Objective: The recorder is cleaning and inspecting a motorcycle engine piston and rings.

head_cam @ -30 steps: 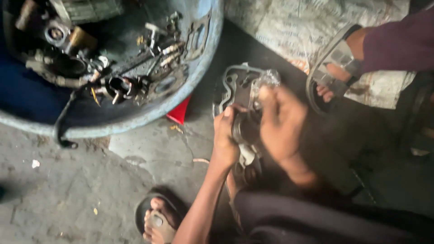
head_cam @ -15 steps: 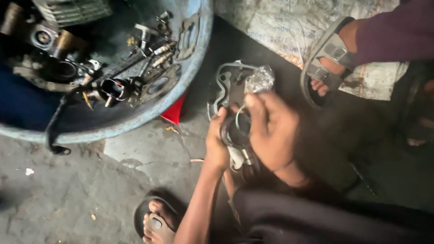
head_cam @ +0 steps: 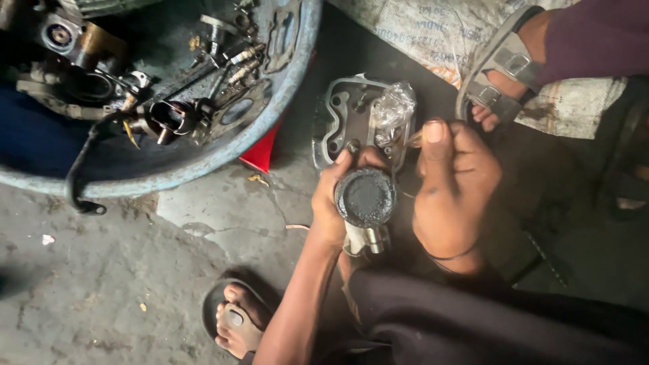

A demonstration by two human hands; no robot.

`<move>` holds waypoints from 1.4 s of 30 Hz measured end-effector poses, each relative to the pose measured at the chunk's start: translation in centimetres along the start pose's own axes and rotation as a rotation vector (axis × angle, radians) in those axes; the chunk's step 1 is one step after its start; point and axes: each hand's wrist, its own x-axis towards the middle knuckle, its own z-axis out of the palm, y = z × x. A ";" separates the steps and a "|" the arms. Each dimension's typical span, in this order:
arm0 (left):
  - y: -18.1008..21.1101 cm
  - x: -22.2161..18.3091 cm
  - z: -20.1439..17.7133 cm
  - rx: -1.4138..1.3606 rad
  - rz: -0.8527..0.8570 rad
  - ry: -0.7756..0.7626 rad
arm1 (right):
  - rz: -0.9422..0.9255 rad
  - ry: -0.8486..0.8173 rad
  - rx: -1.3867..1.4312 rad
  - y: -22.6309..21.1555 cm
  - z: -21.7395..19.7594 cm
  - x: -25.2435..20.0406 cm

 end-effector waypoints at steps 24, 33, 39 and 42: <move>-0.3 -0.4 -0.6 0.394 0.199 0.102 | -0.243 -0.172 -0.238 0.6 -0.3 -0.1; -0.2 -0.6 0.3 0.654 0.346 0.145 | -0.249 -0.104 -0.349 0.0 0.3 0.4; -0.6 -0.4 -0.4 0.575 0.306 0.162 | -0.233 -0.135 -0.249 2.7 0.0 -0.2; -0.6 -0.8 0.6 0.669 0.349 0.250 | -0.163 -0.122 -0.183 2.6 0.1 1.0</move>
